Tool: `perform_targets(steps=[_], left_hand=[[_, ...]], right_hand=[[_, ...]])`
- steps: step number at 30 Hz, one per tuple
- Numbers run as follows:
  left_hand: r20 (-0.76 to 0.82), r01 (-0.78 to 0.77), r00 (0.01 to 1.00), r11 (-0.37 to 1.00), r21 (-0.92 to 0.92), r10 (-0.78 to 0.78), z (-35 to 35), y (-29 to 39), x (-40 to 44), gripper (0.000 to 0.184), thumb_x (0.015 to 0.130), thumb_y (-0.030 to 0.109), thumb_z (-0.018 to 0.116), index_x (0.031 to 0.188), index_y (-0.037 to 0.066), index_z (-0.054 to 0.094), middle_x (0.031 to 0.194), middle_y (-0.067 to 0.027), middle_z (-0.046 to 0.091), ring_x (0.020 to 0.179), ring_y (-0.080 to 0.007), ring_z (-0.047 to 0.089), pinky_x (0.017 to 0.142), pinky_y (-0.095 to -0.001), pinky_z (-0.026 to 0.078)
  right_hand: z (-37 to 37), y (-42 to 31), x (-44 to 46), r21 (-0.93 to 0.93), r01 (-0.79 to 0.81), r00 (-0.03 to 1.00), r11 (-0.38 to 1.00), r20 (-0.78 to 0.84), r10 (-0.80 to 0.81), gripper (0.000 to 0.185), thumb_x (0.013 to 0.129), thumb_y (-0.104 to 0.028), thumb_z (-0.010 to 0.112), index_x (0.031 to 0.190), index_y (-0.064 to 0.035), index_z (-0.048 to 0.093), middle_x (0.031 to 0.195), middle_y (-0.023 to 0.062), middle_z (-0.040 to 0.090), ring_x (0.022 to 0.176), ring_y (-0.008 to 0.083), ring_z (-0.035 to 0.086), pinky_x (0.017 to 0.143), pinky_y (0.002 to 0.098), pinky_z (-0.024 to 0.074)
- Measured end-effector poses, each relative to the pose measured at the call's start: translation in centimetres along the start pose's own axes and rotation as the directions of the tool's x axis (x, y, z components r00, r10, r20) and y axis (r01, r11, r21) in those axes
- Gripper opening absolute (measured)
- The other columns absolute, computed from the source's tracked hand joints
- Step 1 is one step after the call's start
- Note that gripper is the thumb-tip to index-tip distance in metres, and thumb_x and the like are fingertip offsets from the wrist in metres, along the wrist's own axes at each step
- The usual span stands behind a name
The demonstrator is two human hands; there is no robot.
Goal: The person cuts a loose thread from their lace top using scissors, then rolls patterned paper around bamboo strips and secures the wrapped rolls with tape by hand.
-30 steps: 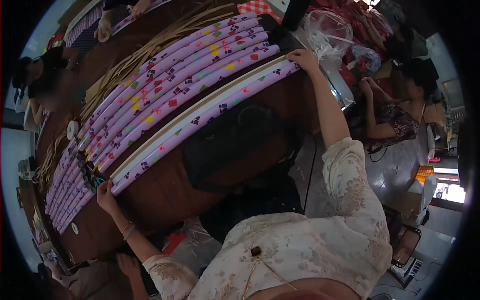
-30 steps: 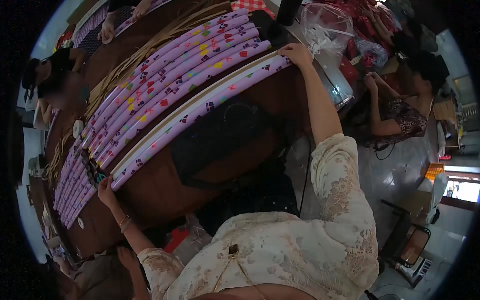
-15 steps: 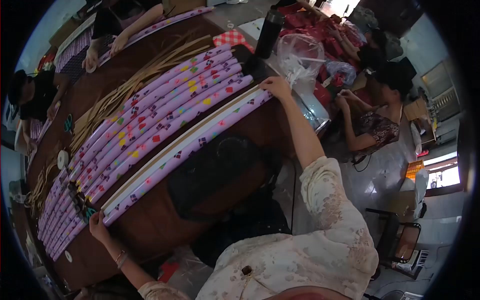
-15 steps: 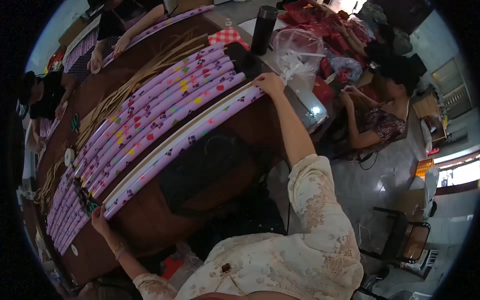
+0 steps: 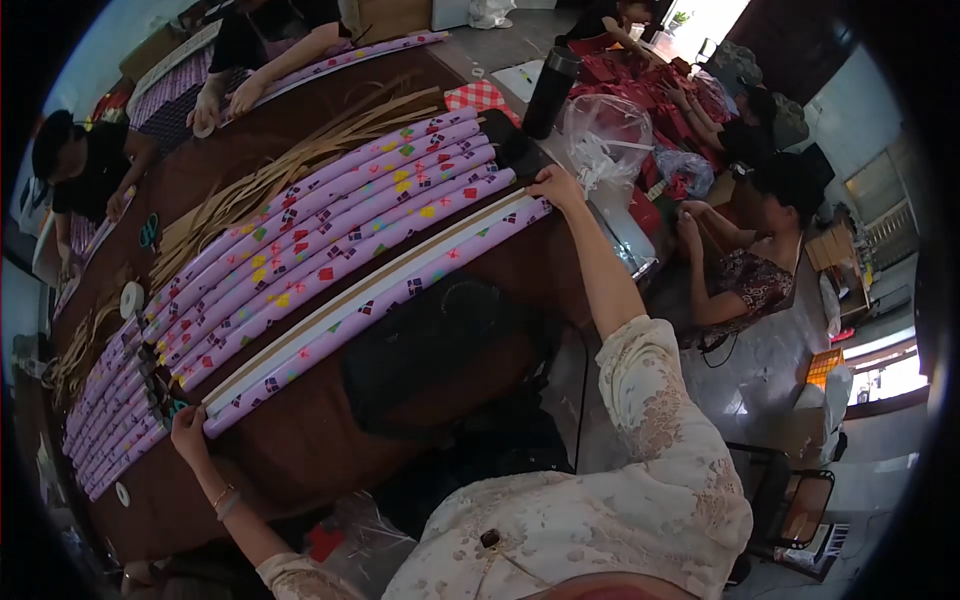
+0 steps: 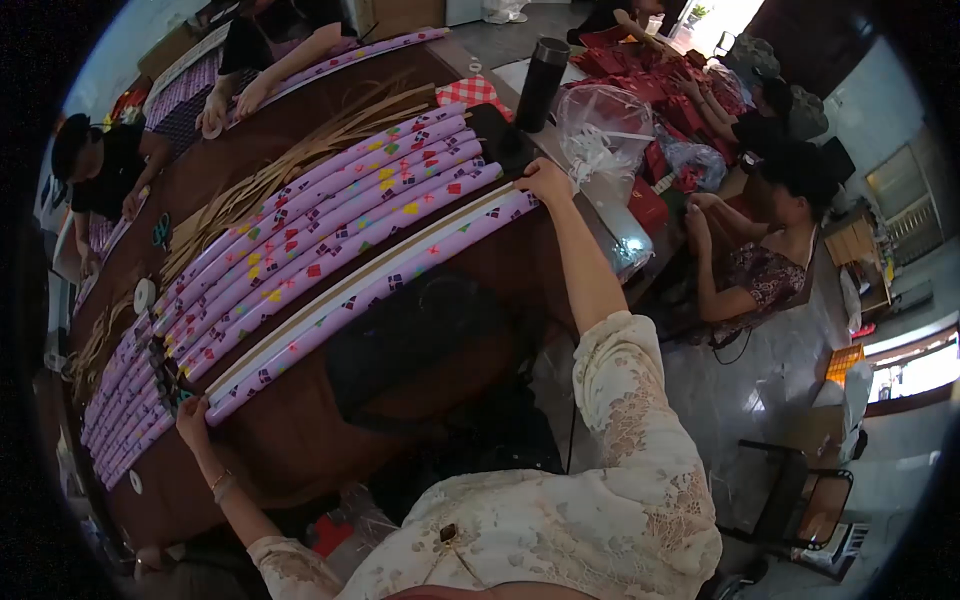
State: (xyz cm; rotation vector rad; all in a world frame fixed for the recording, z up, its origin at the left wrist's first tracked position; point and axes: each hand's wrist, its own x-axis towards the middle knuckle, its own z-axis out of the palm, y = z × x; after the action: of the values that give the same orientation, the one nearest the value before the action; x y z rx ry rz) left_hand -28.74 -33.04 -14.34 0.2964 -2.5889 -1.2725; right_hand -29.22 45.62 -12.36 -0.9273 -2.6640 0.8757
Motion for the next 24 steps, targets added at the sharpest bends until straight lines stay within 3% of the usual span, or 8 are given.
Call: perform_targets(steps=[6, 8, 15, 17, 18, 21, 22, 24], left_hand=[[-0.017, 0.003, 1.000, 1.000, -0.016, -0.003, 0.2, -0.1, 0.0, 0.027, 0.072, 0.018, 0.073, 0.088, -0.002, 0.064, 0.078, -0.0070, 0.066, 0.074, -0.0130, 0.061, 0.070, -0.0257, 0.047], [-0.036, 0.006, 0.999, 0.999, 0.037, -0.005, 0.1, 0.4, -0.3, 0.029, 0.071, 0.021, 0.073, 0.089, 0.000, 0.065, 0.080, -0.0077, 0.067, 0.075, -0.0139, 0.062, 0.071, -0.0260, 0.047], [-0.063, 0.063, 0.997, 0.985, 0.160, -0.053, 0.3, 3.0, -1.1, 0.030, 0.070, 0.025, 0.073, 0.090, 0.004, 0.066, 0.080, -0.0068, 0.068, 0.076, -0.0151, 0.064, 0.072, -0.0268, 0.047], [-0.062, 0.041, 0.998, 0.988, 0.147, -0.032, 0.3, 2.2, -0.8, 0.030, 0.070, 0.025, 0.073, 0.091, 0.003, 0.066, 0.079, -0.0069, 0.068, 0.076, -0.0151, 0.064, 0.071, -0.0263, 0.047], [-0.058, 0.023, 0.998, 0.985, 0.169, -0.014, 0.3, 0.6, -0.1, 0.030, 0.070, 0.025, 0.073, 0.090, 0.003, 0.066, 0.079, -0.0071, 0.068, 0.076, -0.0150, 0.064, 0.070, -0.0263, 0.047], [-0.084, 0.041, 0.996, 0.988, 0.149, -0.029, 0.6, 1.6, -0.5, 0.030, 0.069, 0.024, 0.074, 0.088, 0.003, 0.066, 0.078, -0.0072, 0.068, 0.074, -0.0141, 0.064, 0.068, -0.0260, 0.047], [-0.083, 0.042, 0.996, 0.989, 0.142, -0.031, 0.9, 2.2, -0.6, 0.030, 0.069, 0.024, 0.074, 0.088, 0.003, 0.066, 0.078, -0.0072, 0.068, 0.074, -0.0141, 0.064, 0.068, -0.0260, 0.047], [-0.088, 0.069, 0.995, 0.986, 0.149, -0.056, 0.6, 2.8, -1.0, 0.030, 0.069, 0.023, 0.074, 0.088, 0.002, 0.066, 0.079, -0.0076, 0.068, 0.074, -0.0140, 0.063, 0.068, -0.0252, 0.048]], right_hand=[[1.0, 2.6, 2.6, -0.103, 0.217, 0.976, 0.971, -0.010, -0.220, 0.038, 0.056, -0.034, 0.077, 0.083, -0.0090, 0.065, 0.080, 0.0118, 0.064, 0.079, 0.0261, 0.061, 0.072, 0.0361, 0.0469], [1.2, 2.7, 3.1, -0.112, 0.232, 0.972, 0.966, 0.004, -0.233, 0.034, 0.060, -0.031, 0.076, 0.077, -0.0037, 0.066, 0.069, 0.0082, 0.062, 0.066, 0.0189, 0.060, 0.063, 0.0313, 0.0468], [1.1, 2.0, 2.8, -0.235, 0.180, 0.983, 0.955, 0.019, -0.181, 0.020, 0.068, -0.027, 0.069, 0.080, -0.0114, 0.068, 0.079, 0.0070, 0.066, 0.078, 0.0241, 0.062, 0.073, 0.0355, 0.0472], [1.9, 4.7, 5.3, -0.047, 0.187, 0.982, 0.981, -0.002, -0.187, 0.014, 0.069, -0.021, 0.067, 0.077, -0.0097, 0.068, 0.079, 0.0077, 0.066, 0.075, 0.0209, 0.064, 0.066, 0.0339, 0.0486], [0.7, 3.4, 4.4, 0.155, -0.028, 0.986, 0.988, 0.164, 0.003, 0.010, 0.073, -0.013, 0.063, 0.079, -0.0058, 0.067, 0.079, 0.0089, 0.066, 0.072, 0.0166, 0.065, 0.056, 0.0290, 0.0487], [-1.5, 1.7, 2.1, 0.691, -0.210, 0.977, 0.691, 0.163, 0.134, 0.009, 0.078, -0.006, 0.059, 0.084, -0.0023, 0.064, 0.076, 0.0084, 0.065, 0.063, 0.0151, 0.062, 0.051, 0.0234, 0.0486], [-2.1, 2.7, 3.0, 0.688, -0.206, 0.978, 0.695, 0.158, 0.133, 0.009, 0.078, -0.006, 0.059, 0.084, -0.0023, 0.064, 0.076, 0.0084, 0.065, 0.063, 0.0151, 0.062, 0.051, 0.0234, 0.0486], [-2.6, 7.0, 6.7, 0.887, -0.395, 0.908, 0.241, 0.416, -0.042, 0.006, 0.078, -0.007, 0.060, 0.080, -0.0030, 0.063, 0.075, 0.0083, 0.064, 0.063, 0.0179, 0.061, 0.056, 0.0259, 0.0504]])
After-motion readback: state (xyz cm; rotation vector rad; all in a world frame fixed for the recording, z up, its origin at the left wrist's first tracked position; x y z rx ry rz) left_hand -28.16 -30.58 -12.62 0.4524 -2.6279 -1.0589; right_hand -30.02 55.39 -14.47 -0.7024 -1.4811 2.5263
